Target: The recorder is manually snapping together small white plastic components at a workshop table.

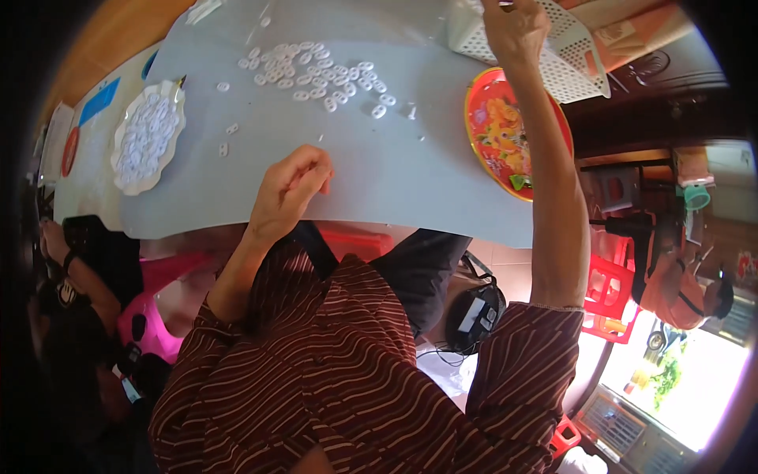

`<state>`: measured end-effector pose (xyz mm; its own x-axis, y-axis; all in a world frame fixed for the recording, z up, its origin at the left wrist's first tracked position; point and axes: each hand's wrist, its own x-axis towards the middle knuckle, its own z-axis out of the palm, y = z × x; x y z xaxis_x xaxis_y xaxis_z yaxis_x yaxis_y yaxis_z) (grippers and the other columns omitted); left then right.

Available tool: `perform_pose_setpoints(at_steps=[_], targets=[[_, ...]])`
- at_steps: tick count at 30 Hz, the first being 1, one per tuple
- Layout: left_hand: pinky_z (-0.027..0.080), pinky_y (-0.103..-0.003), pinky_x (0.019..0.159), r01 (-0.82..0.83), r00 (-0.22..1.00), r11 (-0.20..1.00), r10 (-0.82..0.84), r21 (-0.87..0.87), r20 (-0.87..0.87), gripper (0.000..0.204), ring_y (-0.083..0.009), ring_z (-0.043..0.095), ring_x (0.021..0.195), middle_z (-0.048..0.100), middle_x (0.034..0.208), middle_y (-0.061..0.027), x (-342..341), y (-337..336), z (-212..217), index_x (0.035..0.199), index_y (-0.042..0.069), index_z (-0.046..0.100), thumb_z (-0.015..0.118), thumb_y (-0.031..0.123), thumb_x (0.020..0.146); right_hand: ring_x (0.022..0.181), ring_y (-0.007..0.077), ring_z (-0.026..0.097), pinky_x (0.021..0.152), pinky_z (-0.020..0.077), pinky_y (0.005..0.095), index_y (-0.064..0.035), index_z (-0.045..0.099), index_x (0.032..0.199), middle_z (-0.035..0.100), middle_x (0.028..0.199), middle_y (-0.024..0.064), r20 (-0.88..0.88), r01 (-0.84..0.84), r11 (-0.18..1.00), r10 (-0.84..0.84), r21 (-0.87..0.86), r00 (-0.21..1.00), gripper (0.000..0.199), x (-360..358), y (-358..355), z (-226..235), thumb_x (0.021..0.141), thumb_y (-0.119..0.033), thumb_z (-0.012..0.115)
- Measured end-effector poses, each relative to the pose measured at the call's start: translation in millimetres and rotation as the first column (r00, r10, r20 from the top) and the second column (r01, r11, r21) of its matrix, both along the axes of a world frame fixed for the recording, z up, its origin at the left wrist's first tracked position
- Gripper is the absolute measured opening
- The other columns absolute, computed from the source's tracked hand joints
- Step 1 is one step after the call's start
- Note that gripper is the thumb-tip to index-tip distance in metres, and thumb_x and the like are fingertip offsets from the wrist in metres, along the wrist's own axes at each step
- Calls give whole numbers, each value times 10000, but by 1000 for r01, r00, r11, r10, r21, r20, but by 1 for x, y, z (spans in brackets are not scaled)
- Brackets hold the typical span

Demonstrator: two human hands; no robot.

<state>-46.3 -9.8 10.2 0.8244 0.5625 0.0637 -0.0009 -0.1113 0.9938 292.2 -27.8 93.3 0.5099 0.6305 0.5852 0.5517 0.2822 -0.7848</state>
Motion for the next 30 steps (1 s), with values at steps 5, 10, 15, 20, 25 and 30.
perform_pose_setpoints(at_steps=[5,10,15,20,25,30], targets=[[360,-205,525,-54,995,999,53,6,79,102,-58,428,578,482,659,-14,-1,2,-11,862,1,508,480,93,895,638,47,536,594,452,212,-26,665,911,634,715,-8,150,-197,851,304,-488,941,132,-99,8,-52,822,-122,646],[362,-206,519,-79,988,997,78,2,132,94,-55,435,568,486,660,-11,2,-1,-11,864,4,504,477,89,895,681,202,593,638,488,324,-18,654,884,636,755,105,299,-139,835,339,-532,892,157,-146,5,-68,768,-124,667],[405,-238,652,-5,998,999,8,-47,59,155,-100,493,685,523,747,-37,-2,2,-6,894,-3,525,478,142,922,765,345,596,693,485,428,-1,618,814,608,805,150,425,-23,821,320,-571,847,138,-157,4,-73,750,-119,650],[398,-229,616,-54,988,996,63,-69,142,163,-89,486,658,515,717,-32,2,3,-9,878,0,519,482,152,923,711,339,593,650,484,413,4,593,785,612,762,150,331,-104,835,324,-540,886,104,-158,-2,-75,755,-87,633],[437,-260,718,-92,988,990,104,-112,114,198,-116,521,714,548,754,-47,-2,5,-5,908,-14,537,500,179,932,630,249,621,610,491,345,-1,602,834,629,706,126,172,-175,833,305,-525,937,113,-163,-8,-71,750,-66,641],[460,-247,687,-376,864,899,428,-223,266,204,-125,576,734,575,811,-54,-7,13,-1,954,-15,527,550,185,919,709,145,656,640,528,283,35,628,882,669,766,105,-464,-610,704,431,-363,774,110,-189,-8,-47,826,-59,625]])
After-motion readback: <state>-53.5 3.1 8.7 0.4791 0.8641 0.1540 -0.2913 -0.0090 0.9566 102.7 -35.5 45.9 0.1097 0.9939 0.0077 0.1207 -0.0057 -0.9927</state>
